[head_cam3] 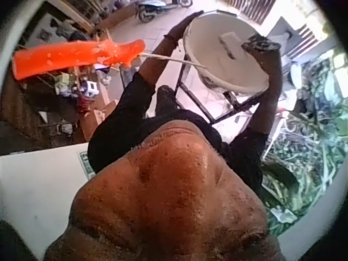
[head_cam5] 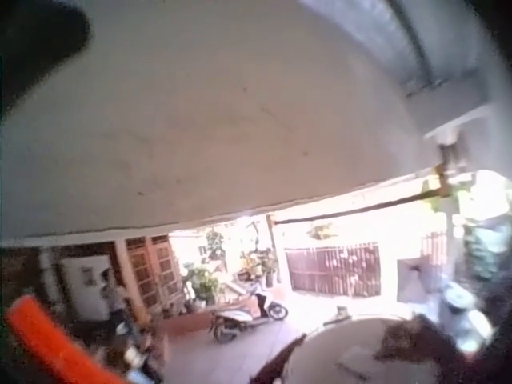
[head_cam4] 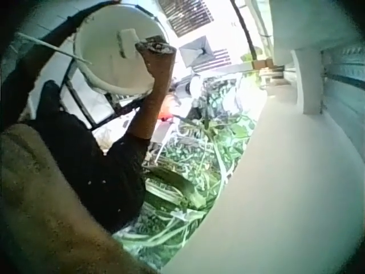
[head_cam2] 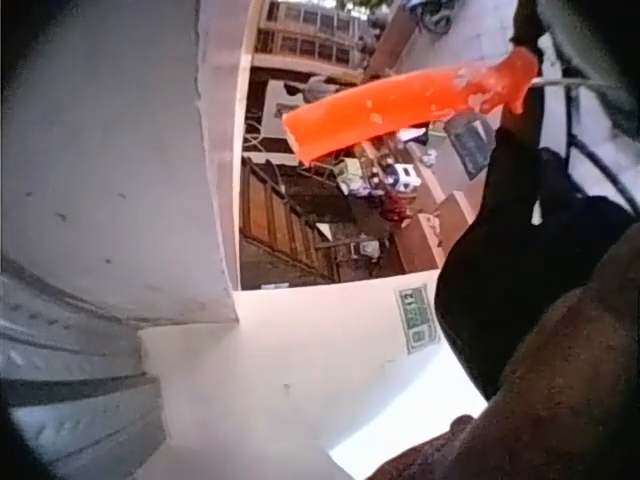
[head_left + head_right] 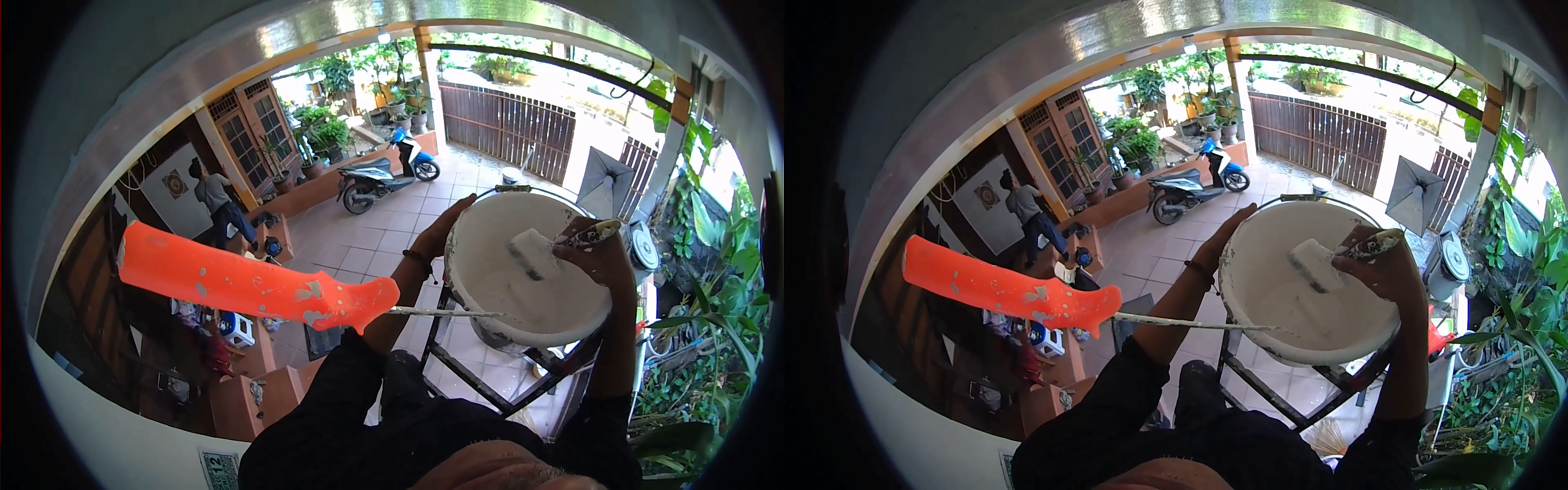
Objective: The person is painting a ceiling using a brush and white paint while standing on a ladder.
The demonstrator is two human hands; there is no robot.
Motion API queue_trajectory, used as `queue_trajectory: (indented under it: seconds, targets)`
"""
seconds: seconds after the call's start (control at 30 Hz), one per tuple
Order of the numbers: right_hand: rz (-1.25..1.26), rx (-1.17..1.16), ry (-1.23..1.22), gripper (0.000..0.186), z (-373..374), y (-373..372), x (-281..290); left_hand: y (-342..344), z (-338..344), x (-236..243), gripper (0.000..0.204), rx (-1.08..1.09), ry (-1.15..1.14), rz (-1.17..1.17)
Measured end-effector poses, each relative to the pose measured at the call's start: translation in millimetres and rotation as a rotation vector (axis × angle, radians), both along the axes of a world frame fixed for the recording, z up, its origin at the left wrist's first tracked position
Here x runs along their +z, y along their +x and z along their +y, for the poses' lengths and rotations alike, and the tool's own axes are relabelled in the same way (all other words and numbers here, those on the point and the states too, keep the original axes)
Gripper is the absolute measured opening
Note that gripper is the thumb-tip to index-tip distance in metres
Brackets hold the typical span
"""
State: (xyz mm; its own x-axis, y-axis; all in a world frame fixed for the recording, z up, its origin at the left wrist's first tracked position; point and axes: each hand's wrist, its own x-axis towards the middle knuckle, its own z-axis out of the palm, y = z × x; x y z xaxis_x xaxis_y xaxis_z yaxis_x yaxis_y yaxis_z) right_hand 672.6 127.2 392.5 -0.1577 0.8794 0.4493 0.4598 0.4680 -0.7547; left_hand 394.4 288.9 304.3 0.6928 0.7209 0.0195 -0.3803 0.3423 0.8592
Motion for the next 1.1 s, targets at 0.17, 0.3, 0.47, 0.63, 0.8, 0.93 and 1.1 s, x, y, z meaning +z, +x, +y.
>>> queue_trajectory:
  seconds: [0.17,0.3,0.47,0.63,0.8,0.93,1.1]
  targets:
    - [0.067,0.055,-0.014,0.018,-6,-3,2,3,3,-37,0.051,0.089,-0.123,-0.058]
    - [0.010,0.046,-0.004,0.018,-10,-2,10,6,-27,0,0.058,0.137,0.058,0.093]
    - [0.057,0.085,-0.011,0.019,-5,4,6,3,-8,-13,0.059,0.186,0.033,0.193]
    - [-0.052,0.092,-0.027,0.019,3,4,8,4,-4,-10,0.057,0.221,0.158,0.247]
    - [-0.001,0.102,-0.058,0.016,-3,6,6,7,-10,-5,0.058,0.122,-0.079,0.144]
    - [-0.059,0.018,-0.017,0.017,-2,1,9,7,-16,-2,0.062,0.121,-0.134,0.138]
    - [-0.080,0.033,0.024,0.017,0,-2,7,6,-11,-11,0.054,0.185,-0.165,0.059]
